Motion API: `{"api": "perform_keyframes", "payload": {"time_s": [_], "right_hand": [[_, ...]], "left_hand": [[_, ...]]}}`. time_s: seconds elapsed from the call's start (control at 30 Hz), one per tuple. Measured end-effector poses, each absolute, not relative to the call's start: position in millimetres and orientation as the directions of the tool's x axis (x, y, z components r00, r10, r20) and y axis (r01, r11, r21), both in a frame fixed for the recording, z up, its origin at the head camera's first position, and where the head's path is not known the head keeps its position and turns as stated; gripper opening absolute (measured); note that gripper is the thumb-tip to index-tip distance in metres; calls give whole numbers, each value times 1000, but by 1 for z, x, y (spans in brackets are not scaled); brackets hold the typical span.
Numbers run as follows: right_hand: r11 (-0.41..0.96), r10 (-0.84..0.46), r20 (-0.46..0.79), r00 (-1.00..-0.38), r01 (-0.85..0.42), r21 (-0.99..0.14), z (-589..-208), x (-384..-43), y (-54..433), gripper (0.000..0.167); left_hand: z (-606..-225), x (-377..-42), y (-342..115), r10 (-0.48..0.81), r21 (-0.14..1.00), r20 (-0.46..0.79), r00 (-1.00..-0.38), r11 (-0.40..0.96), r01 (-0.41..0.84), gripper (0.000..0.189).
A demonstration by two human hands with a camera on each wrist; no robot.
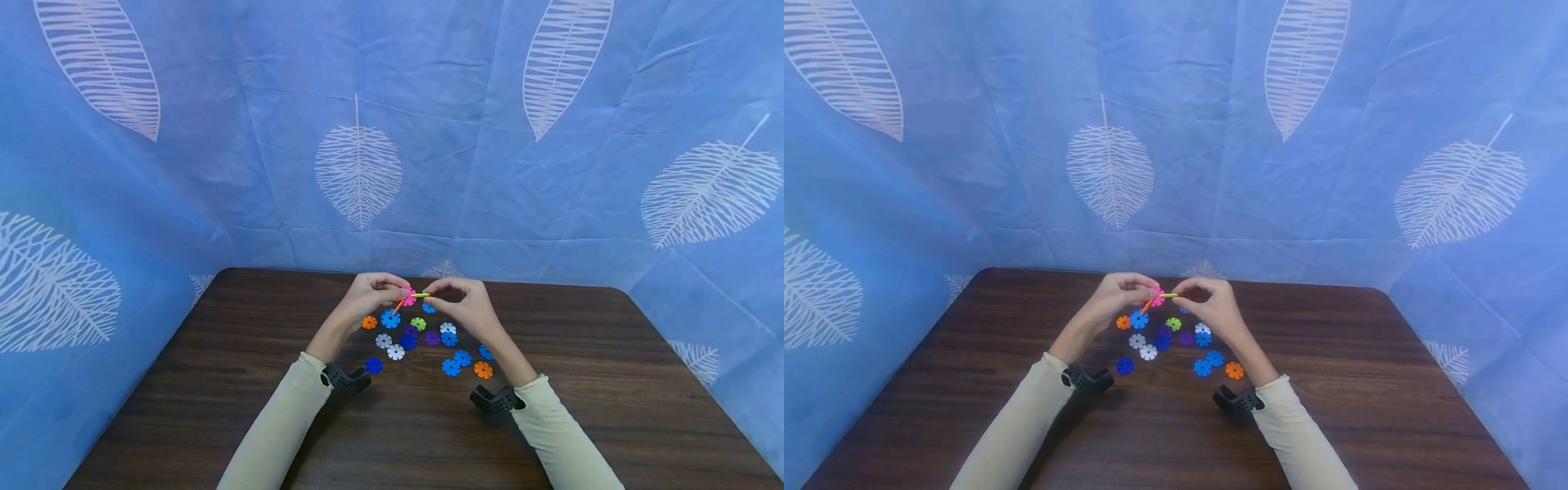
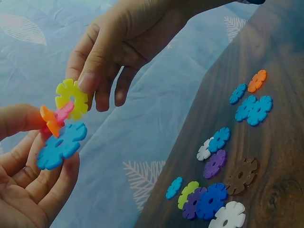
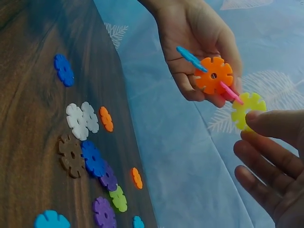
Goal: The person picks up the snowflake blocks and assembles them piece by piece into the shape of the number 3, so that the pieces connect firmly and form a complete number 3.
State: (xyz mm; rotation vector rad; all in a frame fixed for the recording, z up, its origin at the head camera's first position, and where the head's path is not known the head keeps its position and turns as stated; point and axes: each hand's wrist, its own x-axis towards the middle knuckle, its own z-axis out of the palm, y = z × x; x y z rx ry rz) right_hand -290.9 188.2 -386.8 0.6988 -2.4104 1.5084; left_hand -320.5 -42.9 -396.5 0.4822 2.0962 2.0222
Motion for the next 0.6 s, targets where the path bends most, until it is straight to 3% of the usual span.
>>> {"api": "perform_keyframes", "payload": {"time_s": [0.17, 0.37, 0.6], "right_hand": [[370, -294, 361, -885, -454, -811, -382, -290, 192, 19], [435, -375, 259, -890, -416, -799, -381, -292, 198, 15], [517, -553, 97, -827, -433, -738, -383, -289, 207, 14]], "left_hand": [[-395, -321, -45, 350, 997, 70, -934, 14, 80, 21], [-394, -323, -49, 343, 998, 51, -938, 20, 62, 22], [-394, -325, -51, 343, 998, 50, -938, 10, 57, 22]]}}
